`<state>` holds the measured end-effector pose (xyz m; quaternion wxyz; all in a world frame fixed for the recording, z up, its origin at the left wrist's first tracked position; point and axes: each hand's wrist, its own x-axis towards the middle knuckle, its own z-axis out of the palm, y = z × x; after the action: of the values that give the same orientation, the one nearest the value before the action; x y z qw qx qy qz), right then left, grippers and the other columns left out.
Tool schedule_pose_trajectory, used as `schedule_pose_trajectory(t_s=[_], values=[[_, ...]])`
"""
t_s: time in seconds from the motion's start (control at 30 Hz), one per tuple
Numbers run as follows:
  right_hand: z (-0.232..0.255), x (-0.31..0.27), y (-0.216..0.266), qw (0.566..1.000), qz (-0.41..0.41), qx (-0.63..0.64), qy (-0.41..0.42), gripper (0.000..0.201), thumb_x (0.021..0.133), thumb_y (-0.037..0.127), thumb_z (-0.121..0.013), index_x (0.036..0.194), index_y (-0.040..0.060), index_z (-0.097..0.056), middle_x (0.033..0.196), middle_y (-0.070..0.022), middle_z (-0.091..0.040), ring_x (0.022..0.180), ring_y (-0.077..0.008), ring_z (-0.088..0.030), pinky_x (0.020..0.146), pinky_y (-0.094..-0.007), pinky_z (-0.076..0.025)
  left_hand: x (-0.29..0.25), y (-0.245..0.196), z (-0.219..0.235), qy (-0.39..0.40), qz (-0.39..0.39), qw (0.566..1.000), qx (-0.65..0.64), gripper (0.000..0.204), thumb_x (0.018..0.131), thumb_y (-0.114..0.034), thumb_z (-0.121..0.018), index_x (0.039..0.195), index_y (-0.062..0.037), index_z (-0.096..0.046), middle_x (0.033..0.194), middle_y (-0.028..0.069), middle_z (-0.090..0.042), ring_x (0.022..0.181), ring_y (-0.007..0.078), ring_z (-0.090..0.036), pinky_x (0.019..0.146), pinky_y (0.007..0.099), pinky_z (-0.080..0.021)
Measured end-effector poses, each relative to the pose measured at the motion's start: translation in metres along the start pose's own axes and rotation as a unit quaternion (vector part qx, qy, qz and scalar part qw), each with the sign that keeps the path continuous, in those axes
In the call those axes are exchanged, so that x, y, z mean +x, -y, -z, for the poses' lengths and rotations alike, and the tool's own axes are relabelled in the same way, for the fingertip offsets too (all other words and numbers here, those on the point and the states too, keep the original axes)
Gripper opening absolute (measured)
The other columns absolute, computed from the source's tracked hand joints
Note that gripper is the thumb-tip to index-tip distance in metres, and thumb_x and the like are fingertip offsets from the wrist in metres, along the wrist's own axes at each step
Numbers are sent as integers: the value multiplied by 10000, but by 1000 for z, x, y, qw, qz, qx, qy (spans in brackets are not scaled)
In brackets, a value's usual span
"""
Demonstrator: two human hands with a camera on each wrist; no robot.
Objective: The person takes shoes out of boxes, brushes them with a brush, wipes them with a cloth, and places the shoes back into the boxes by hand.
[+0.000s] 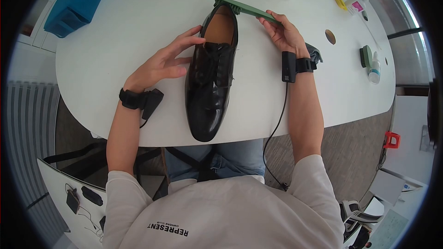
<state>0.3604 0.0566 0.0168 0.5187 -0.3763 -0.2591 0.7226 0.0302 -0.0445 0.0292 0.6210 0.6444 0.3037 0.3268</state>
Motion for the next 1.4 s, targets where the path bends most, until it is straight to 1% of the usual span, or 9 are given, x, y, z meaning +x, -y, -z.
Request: schedule_pose_trajectory(t_s=[0.17,0.23,0.37,0.47,0.57,0.67,1.17,1.33,1.4], values=[[-2,-2,-1,1000,5,-22,0,310,908,63,-560,1111,-169,-525,1076,-238,-593,1007,-296,-635,887,-262,-564,1,0,1,4,-5,1000,1,818,709,-497,-704,1394,-158,-413,1554,152,-108,1423,372,-141,1056,627,-249],[-5,-3,-5,991,34,-129,22,298,908,56,-559,1099,-171,-541,1092,-227,-596,1001,-298,-636,892,-270,-558,0,1,0,2,-1,1000,-2,819,708,-497,-704,1395,-158,-413,1554,153,-107,1423,371,-141,1054,627,-251],[-9,-5,-7,990,42,-132,18,286,911,54,-556,1099,-162,-556,1108,-220,-598,999,-303,-636,896,-278,-553,0,0,-1,4,-6,1000,0,812,715,-486,-703,1395,-152,-412,1555,152,-106,1424,365,-143,1054,620,-256],[-6,-2,-10,992,45,-117,5,285,918,84,-558,1101,-135,-560,1079,-220,-614,972,-267,-648,865,-263,-561,0,-1,1,5,-5,1000,-1,809,721,-477,-701,1398,-143,-408,1555,153,-105,1425,362,-142,1055,614,-257],[-3,1,-12,999,40,1,16,288,929,119,-553,1108,-106,-556,1048,-224,-632,921,-227,-662,816,-249,-571,0,-1,0,7,-4,1000,-3,810,725,-475,-697,1400,-138,-403,1556,153,-104,1427,361,-139,1057,610,-254],[-4,2,-15,995,37,50,75,291,935,139,-545,1112,-93,-546,1035,-234,-640,882,-201,-668,774,-239,-576,1,-3,1,7,-4,1000,0,809,725,-476,-693,1401,-138,-402,1556,152,-105,1427,363,-138,1060,611,-249],[-4,-3,-6,996,24,-80,26,325,929,108,-539,1151,-130,-535,1060,-237,-634,890,-222,-663,808,-254,-576,-1,1,-1,2,-1,1000,5,800,706,-471,-696,1385,-152,-422,1550,149,-126,1424,369,-141,1066,618,-247],[-6,-3,-8,979,37,-200,32,320,920,110,-561,1135,-127,-553,1086,-233,-622,901,-234,-663,826,-263,-569,0,1,1,3,-3,1000,4,803,710,-472,-697,1390,-151,-415,1551,149,-123,1424,370,-141,1064,609,-254],[-6,-2,-13,987,55,-152,24,313,921,108,-558,1132,-122,-551,1083,-238,-621,901,-234,-664,825,-263,-568,0,-2,0,4,-1,1000,1,810,709,-475,-701,1393,-152,-410,1552,149,-121,1424,370,-141,1062,607,-255]])
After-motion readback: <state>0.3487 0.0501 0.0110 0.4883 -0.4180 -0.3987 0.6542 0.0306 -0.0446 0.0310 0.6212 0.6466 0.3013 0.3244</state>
